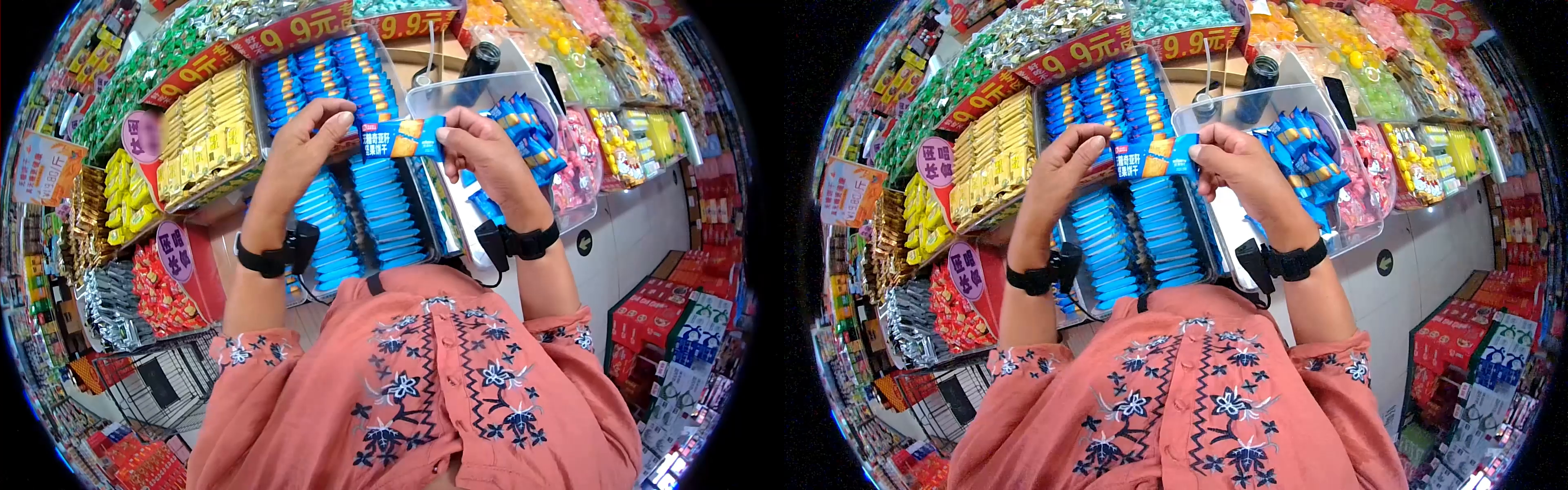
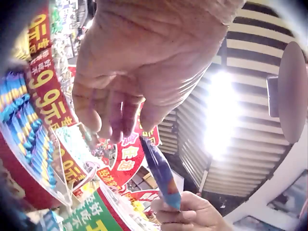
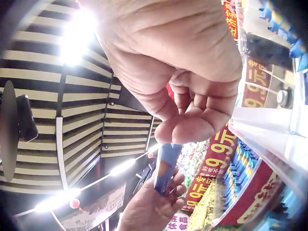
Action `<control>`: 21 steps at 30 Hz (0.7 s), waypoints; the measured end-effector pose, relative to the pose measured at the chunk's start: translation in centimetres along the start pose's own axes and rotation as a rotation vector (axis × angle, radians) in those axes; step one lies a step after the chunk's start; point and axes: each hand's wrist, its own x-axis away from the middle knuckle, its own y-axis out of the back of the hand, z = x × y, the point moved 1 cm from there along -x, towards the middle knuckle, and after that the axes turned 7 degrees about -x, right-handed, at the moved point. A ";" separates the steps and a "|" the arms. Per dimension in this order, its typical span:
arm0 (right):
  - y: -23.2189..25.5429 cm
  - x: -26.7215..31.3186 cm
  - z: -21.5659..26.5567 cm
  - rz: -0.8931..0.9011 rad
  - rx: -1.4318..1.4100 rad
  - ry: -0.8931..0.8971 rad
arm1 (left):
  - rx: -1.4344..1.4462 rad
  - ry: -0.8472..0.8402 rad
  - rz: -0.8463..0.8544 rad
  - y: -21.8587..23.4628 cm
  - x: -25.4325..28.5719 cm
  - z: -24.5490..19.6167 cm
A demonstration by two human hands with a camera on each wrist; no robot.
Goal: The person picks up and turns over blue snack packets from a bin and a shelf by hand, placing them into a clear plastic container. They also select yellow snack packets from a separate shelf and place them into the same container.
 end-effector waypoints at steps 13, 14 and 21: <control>-2.2 -1.7 0.0 0.014 0.290 0.141 | -0.493 -0.243 0.476 1.1 -4.3 -1.8; -2.2 -1.7 0.3 -0.019 0.286 0.144 | -0.462 -0.173 0.514 2.0 -5.2 -1.4; -0.3 -1.6 1.2 -0.146 0.265 0.113 | -0.892 -0.164 -0.014 12.7 -16.3 7.0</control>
